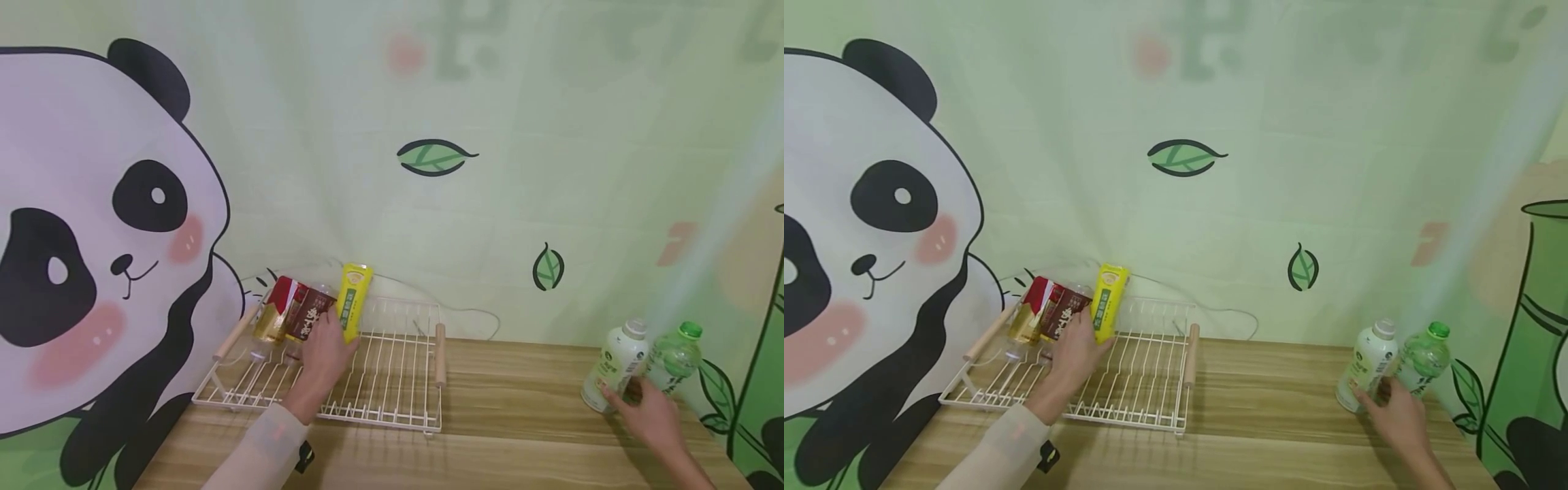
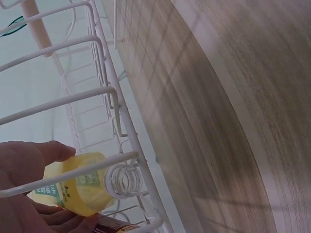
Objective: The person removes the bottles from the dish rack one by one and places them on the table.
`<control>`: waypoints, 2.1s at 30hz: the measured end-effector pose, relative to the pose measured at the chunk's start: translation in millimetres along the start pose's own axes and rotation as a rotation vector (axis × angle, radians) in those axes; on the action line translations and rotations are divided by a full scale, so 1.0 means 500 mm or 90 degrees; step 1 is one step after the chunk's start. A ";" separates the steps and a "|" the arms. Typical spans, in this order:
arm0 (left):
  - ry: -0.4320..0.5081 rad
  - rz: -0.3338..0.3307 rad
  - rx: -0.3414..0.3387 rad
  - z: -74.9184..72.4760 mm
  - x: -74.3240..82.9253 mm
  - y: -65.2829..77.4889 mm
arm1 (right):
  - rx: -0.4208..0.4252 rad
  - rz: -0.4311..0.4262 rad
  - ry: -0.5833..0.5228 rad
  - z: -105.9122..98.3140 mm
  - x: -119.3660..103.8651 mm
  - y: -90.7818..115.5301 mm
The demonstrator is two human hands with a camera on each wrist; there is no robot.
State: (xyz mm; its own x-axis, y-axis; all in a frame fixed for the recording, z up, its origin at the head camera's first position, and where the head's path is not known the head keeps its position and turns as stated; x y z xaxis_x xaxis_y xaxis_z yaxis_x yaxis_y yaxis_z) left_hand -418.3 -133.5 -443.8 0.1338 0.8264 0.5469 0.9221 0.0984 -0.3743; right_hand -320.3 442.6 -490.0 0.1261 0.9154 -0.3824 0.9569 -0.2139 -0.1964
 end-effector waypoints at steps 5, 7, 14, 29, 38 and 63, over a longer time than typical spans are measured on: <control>0.012 0.010 0.017 -0.007 0.004 -0.001 | -0.018 0.007 -0.001 -0.005 0.005 0.017; 0.018 0.008 0.020 -0.010 0.004 -0.002 | -0.018 0.003 0.005 -0.010 0.001 0.026; 0.042 0.010 0.020 -0.025 0.006 -0.002 | -0.022 -0.032 0.011 -0.033 -0.050 0.049; 0.140 0.104 -0.054 -0.089 0.114 0.028 | 0.055 -0.231 -0.082 -0.088 -0.278 0.075; 0.100 0.238 -0.079 -0.118 0.222 0.094 | 0.103 -0.320 -0.059 -0.138 -0.380 0.082; -0.049 0.412 -0.203 -0.070 0.339 0.170 | 0.170 -0.605 0.090 -0.115 -0.597 0.132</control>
State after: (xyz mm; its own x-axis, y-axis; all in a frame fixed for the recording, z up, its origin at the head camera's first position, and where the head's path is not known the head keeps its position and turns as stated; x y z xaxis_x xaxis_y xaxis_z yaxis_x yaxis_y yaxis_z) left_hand -304.8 -4.2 -356.7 0.6730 0.7028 0.2305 0.7297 -0.5799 -0.3622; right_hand -279.5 174.9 -337.1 -0.6149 0.7747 0.1472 0.5885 0.5750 -0.5683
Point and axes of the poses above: each hand's wrist, its own y-axis away from the middle knuckle, its own z-axis out of the palm, x = y × z, the point moved 6 cm from there along -y, towards the middle knuckle, and after that the axes turned 10 degrees about y, right-handed, at the moved point
